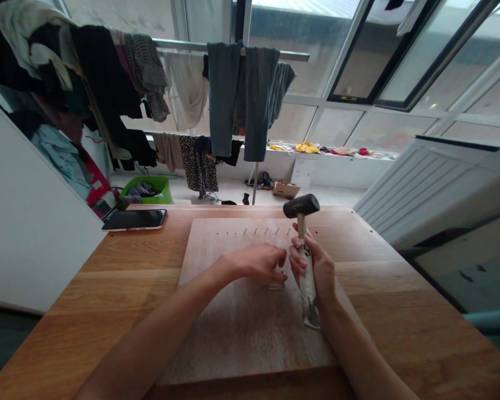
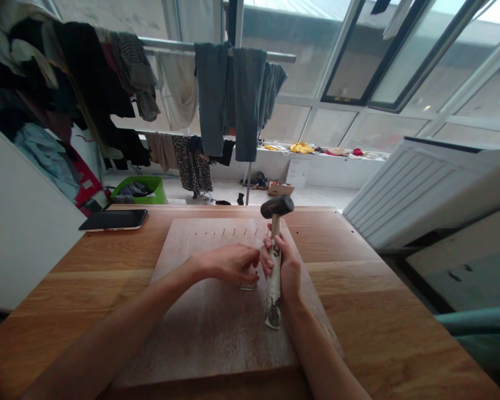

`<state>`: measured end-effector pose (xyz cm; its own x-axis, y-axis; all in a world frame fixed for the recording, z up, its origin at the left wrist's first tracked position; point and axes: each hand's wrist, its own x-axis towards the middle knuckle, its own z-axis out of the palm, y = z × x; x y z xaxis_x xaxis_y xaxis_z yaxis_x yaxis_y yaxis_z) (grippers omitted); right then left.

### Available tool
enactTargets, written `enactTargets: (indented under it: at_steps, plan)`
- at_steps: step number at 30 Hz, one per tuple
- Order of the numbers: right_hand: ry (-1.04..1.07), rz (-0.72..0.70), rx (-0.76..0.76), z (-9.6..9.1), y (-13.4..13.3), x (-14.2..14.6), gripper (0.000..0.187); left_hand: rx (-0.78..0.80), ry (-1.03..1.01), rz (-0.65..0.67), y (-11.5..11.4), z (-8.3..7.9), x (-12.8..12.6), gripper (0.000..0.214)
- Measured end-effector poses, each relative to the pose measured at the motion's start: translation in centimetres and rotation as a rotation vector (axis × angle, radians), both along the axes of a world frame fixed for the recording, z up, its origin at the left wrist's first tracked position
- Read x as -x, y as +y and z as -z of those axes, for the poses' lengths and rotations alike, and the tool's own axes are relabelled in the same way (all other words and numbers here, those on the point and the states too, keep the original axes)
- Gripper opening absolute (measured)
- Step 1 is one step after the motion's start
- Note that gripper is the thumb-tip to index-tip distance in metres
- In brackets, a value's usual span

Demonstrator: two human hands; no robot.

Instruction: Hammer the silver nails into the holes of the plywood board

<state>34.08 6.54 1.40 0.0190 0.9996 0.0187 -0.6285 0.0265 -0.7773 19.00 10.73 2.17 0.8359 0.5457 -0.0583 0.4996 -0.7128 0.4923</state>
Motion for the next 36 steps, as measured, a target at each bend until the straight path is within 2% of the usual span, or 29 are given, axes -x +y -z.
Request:
enactTargets:
  at_steps: [5, 11, 17, 19, 21, 25, 28, 31, 36]
  plan:
    - [-0.02, -0.013, -0.002, -0.1, -0.1, 0.2, 0.025, -0.098, 0.006, -0.024, -1.1, 0.2, -1.1, 0.019]
    - [-0.001, -0.005, 0.004, -0.1, -0.1, 0.2, 0.026, -0.116, 0.087, -0.134, -2.0, 0.1, -1.7, 0.014]
    - [0.012, -0.009, 0.0, -0.1, 0.0, 0.1, 0.028, -0.14, 0.066, -0.084, -1.6, -0.1, -1.6, 0.009]
    - [0.021, -0.007, -0.002, 0.0, 0.0, 0.1, 0.028, -0.069, 0.005, -0.117, -0.5, -0.3, -0.7, 0.009]
    - [0.03, -0.022, 0.003, 0.1, 0.0, 0.0, 0.028, 0.023, -0.098, -0.204, 1.0, -0.6, 0.9, 0.006]
    - [0.043, -0.048, 0.014, 0.3, 0.0, 0.1, 0.03, 0.157, -0.419, -0.329, 3.4, -0.3, 5.3, 0.013]
    - [0.036, -0.062, 0.021, 0.2, -0.1, 0.5, 0.03, 0.114, -0.621, -0.481, 3.8, 1.0, 7.9, 0.024]
    - [0.013, -0.068, 0.028, 0.0, -0.3, 1.0, 0.031, 0.007, -0.676, -0.658, 3.8, 2.6, 9.0, 0.016]
    - [-0.073, -0.05, 0.012, 0.0, -0.7, 1.5, 0.033, -0.048, -0.638, -0.661, 4.0, 3.9, 9.0, 0.009]
